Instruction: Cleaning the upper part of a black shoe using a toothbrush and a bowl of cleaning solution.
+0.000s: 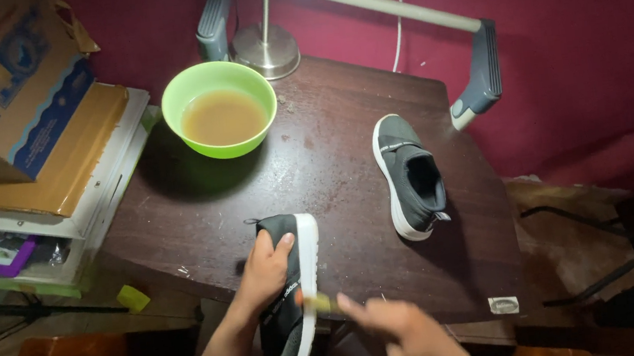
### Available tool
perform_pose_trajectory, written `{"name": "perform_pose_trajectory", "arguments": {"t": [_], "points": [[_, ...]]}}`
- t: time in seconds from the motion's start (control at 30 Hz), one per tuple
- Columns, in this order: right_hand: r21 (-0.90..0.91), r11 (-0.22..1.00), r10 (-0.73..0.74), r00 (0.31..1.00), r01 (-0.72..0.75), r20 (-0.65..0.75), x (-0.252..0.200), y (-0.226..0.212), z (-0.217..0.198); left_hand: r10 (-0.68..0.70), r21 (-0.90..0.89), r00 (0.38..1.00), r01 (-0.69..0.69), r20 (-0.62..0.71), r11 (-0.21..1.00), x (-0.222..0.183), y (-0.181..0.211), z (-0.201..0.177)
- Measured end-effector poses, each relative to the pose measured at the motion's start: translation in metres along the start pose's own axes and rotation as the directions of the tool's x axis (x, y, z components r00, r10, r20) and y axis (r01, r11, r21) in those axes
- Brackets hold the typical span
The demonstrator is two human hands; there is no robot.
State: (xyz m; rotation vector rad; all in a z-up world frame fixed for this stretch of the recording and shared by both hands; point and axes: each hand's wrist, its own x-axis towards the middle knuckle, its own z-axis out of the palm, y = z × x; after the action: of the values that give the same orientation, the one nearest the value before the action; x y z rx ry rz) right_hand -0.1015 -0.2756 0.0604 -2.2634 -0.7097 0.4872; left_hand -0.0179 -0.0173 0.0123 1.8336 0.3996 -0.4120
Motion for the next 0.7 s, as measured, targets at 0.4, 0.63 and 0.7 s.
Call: {"name": "perform_pose_trajectory", "arguments": {"t": [0.4,0.63,0.7], "points": [[-0.086,0.996,-0.02,0.999,0.024,0.044,0.009,-0.024,-0.017,0.186,-0.022,0.966,-0.185,0.182,0.983,0.028,0.011,0.002],[-0.028,0.999,-0.048,0.989,0.044,-0.138,0.014,0.011,-0.011,0.194,0.01,0.966,-0.199,0.173,0.98,0.033,0.01,0.001],[-0.137,0.984,-0.106,0.993,0.112,0.05,-0.002,-0.002,0.001,0.203,-0.002,0.965,-0.206,0.169,0.979,0.03,0.01,0.001]]}}
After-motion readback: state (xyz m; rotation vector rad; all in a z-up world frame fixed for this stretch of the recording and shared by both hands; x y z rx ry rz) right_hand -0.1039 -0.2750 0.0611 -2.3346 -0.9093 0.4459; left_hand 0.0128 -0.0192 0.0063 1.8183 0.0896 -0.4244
